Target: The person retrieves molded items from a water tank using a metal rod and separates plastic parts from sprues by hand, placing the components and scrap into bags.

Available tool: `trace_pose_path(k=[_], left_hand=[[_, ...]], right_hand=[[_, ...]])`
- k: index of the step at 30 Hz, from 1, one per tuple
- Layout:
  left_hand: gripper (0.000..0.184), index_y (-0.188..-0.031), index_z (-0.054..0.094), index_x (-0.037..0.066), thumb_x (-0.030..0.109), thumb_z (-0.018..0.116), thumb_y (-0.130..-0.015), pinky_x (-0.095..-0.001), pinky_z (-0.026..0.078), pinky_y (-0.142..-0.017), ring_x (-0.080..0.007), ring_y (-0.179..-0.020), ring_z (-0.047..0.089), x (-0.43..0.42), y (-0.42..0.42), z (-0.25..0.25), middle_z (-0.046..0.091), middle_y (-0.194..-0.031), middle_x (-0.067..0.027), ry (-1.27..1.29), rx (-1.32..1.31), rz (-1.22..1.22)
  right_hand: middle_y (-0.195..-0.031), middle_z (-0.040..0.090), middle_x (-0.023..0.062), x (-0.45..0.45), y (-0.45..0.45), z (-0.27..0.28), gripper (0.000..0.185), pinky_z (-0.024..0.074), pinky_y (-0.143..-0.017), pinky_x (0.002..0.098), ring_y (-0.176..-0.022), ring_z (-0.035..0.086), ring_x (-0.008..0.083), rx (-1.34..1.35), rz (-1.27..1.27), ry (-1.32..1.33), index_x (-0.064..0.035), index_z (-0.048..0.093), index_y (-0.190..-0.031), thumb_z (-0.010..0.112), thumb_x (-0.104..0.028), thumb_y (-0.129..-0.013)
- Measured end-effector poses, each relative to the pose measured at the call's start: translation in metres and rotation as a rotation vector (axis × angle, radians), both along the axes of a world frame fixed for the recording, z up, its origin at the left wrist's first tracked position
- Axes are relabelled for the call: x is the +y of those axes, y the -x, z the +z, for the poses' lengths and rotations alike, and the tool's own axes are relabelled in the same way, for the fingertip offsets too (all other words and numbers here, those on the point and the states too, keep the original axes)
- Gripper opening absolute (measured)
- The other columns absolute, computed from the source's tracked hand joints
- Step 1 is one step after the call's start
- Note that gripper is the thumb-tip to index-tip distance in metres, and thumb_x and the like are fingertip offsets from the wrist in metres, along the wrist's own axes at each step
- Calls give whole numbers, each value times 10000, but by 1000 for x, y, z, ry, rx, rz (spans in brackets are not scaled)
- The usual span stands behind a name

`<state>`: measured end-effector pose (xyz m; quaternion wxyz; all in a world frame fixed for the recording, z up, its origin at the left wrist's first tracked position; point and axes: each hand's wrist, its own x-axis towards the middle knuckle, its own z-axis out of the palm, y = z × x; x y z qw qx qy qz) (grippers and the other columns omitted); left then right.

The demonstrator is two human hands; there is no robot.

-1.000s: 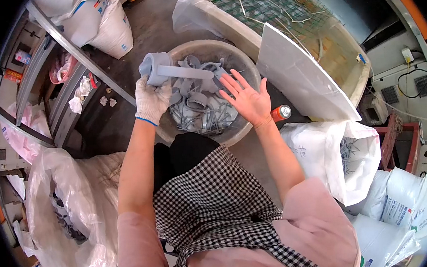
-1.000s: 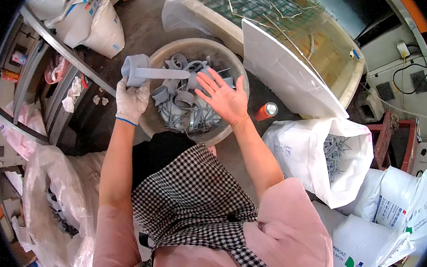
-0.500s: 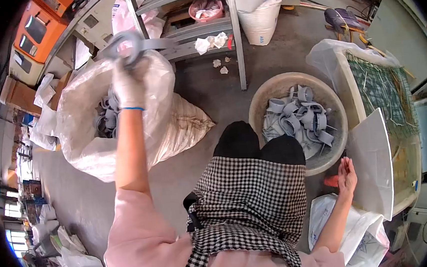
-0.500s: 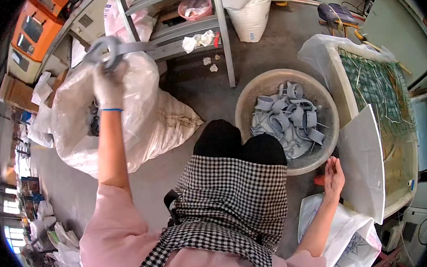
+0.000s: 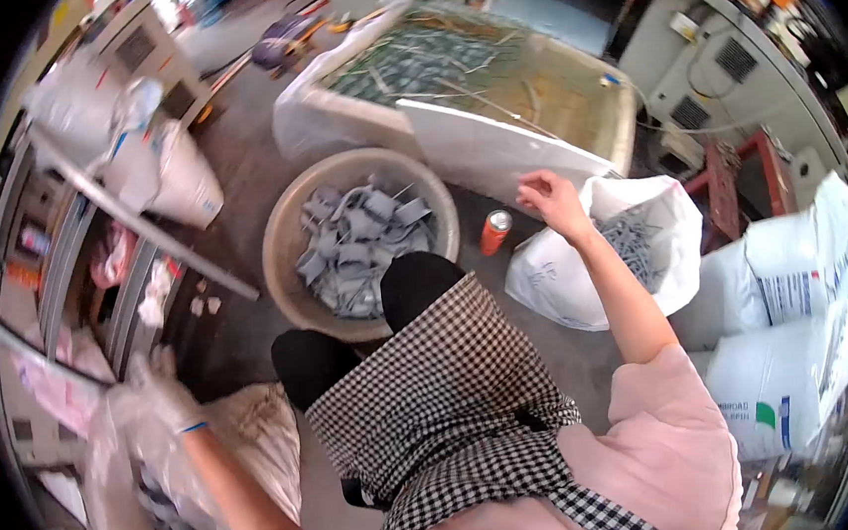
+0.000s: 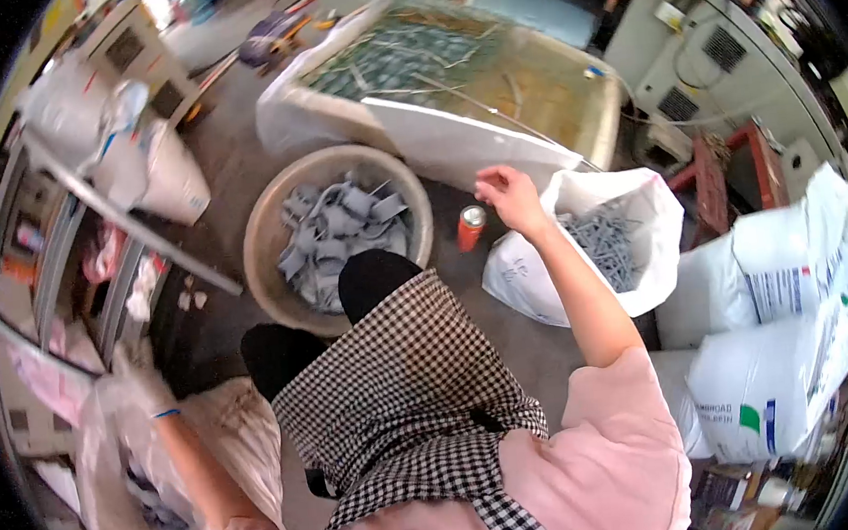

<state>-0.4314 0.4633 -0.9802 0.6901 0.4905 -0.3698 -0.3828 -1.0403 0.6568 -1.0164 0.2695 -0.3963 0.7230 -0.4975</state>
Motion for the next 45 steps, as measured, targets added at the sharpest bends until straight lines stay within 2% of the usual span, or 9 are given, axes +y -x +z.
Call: trace_pose_path(k=[10,14,22,25,28,35,37,42,45], left_hand=[[454,-1271,473,-2,143,612,-864,-317,402,-948,-191,-1068,526,-35,372,-51,560,-1158,-110,-122,-501,-819],[427,-1255,485,10,112,613,-860,-313,427,-913,-177,-1037,538,-46,431,-77,564,-1130,-107,-203,-640,-827],[388,-1243,485,-4,142,580,-896,-293,428,-909,-160,-1058,521,-77,420,-135,545,-1166,-86,-335,-685,-794],[387,-1210,503,-15,81,612,-851,-277,449,-868,-142,-984,547,-80,407,-143,570,-1085,-75,-334,-645,-714],[389,-1211,503,-15,78,614,-850,-272,457,-849,-133,-974,551,-82,397,-148,574,-1071,-69,-368,-611,-663],[342,-1111,567,-17,128,659,-816,-306,483,-807,-178,-917,591,-73,403,-142,592,-1007,-114,-262,-912,-592],[338,-1101,572,-21,134,659,-813,-308,480,-816,-196,-936,593,-72,402,-144,574,-1005,-116,-255,-941,-626],[339,-1082,590,11,190,655,-802,-350,476,-820,-266,-947,589,-73,402,-146,570,-1036,-152,-248,-1084,-668],[329,-1069,593,13,193,655,-801,-356,475,-819,-273,-939,588,-74,403,-135,569,-1034,-161,-246,-1123,-660]], right_hand=[[-815,646,178,-10,213,32,137,499,-688,342,-748,634,267,581,-386,-190,-9,608,-902,634,-99,-803],[-922,662,172,-39,323,-78,238,515,-770,408,-887,636,330,827,347,-800,-47,642,-967,593,-78,-736],[-925,635,272,-62,344,-276,256,500,-825,440,-912,629,367,694,241,-1093,6,676,-923,484,-73,-772],[-922,639,264,-76,322,-259,287,504,-804,465,-915,632,381,358,196,-1049,5,689,-866,457,-163,-834],[-928,641,257,-76,308,-217,318,510,-804,456,-922,636,373,750,197,-1072,4,685,-849,450,-210,-842],[-1019,617,280,-43,335,-312,269,518,-790,455,-946,624,396,668,193,-1017,54,662,-920,441,-67,-826],[-1002,625,277,-74,297,-212,260,512,-808,448,-943,630,385,632,72,-1071,50,665,-930,471,-71,-807],[-974,641,254,-54,342,-333,244,502,-827,453,-944,631,381,720,297,-1045,36,685,-899,535,-123,-791],[-995,634,260,-77,322,-256,233,505,-833,436,-954,630,379,736,256,-1093,37,683,-905,531,-99,-793]])
